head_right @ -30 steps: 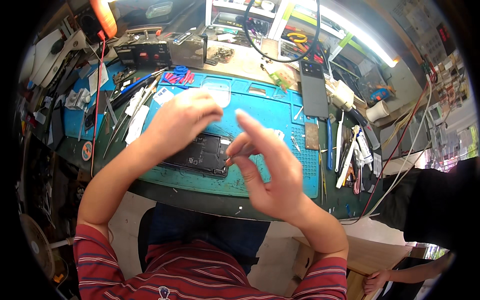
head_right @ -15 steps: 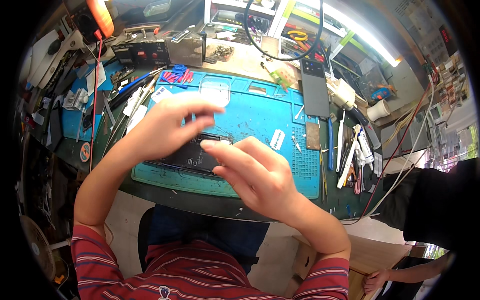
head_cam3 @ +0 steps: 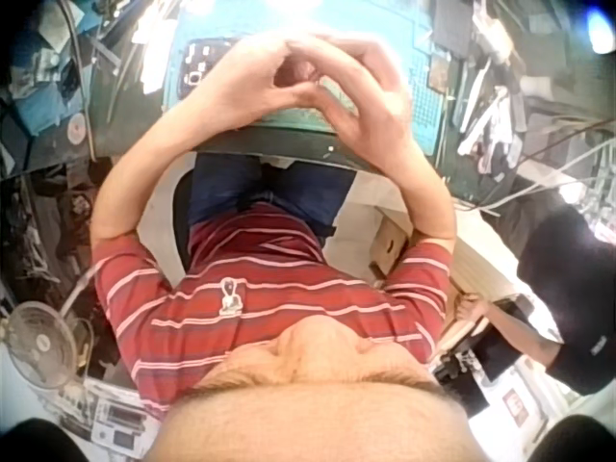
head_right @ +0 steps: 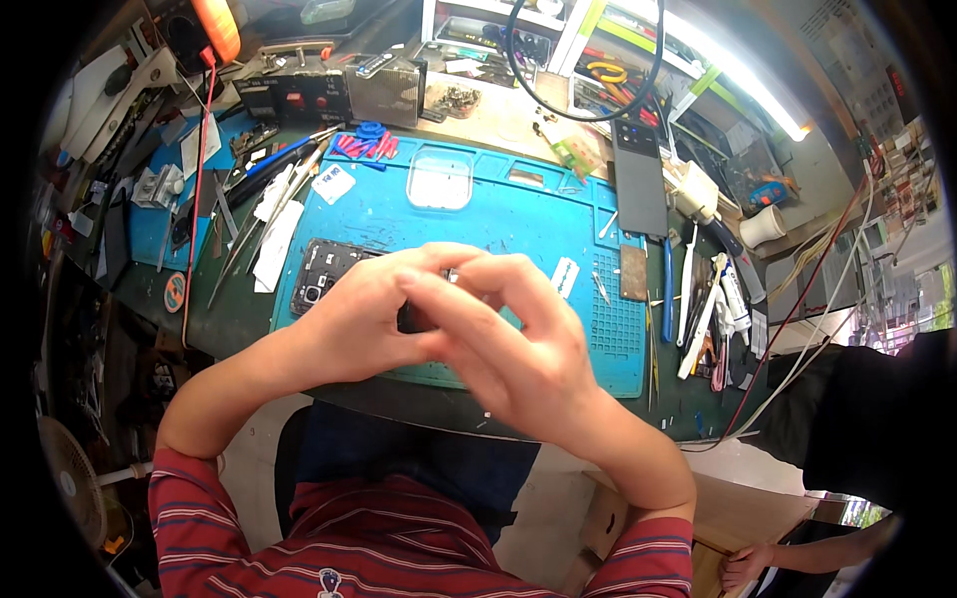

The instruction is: The person cleans a smartphone with a cloth, removes the back cover, and uses a plastic pry tool to separate internal components. They handle a SIM tray and small parts, then reassemble the phone and place it into a protective case.

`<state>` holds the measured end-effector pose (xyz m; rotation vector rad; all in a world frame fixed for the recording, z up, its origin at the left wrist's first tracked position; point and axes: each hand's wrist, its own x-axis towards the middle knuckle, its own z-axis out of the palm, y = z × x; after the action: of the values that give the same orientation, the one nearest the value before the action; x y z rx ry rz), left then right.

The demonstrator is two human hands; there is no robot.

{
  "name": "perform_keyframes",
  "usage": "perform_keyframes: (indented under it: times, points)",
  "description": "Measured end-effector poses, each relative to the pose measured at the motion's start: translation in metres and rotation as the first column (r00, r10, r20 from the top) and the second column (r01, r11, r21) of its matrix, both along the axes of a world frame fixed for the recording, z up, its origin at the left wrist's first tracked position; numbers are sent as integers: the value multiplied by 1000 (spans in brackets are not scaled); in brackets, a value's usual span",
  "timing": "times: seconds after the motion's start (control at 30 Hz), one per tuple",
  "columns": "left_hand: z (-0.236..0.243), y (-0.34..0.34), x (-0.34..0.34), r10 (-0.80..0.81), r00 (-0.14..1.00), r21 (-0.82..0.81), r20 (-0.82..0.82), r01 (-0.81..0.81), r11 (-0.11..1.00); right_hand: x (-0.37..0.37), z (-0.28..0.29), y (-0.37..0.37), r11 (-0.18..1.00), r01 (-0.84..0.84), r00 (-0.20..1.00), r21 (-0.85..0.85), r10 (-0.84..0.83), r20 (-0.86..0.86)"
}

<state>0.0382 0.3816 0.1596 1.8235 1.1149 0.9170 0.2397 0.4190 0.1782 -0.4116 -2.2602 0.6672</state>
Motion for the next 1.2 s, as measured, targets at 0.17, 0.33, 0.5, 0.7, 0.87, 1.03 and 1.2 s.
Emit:
perform_keyframes:
  times: [0.17,0.33,0.5,0.7,0.87,1.03,1.2]
  points:
    - [4,-8,-5,-80,990,-1,115,80,997,-2,8,1,994,11,1000,-106,-10,15]
    - [-4,-2,-2,-29,997,71,-78,34,997,-2,4,2,992,38,999,120,-36,-20]
    - [8,-9,-4,-81,993,7,82,81,997,3,8,2,992,-88,996,-94,89,16]
    - [15,-2,0,9,982,-67,-188,-22,998,-1,3,0,999,-35,999,10,35,-1]
    - [13,-6,-9,-82,995,-166,53,90,982,-2,4,0,990,-91,995,-109,88,-39]
    - [22,-4,-2,-44,991,-116,-128,30,993,3,-1,1,998,-17,999,65,15,35]
    - [10,-7,-10,-115,992,-101,50,120,988,-6,-1,-3,997,-41,997,-72,37,-65]
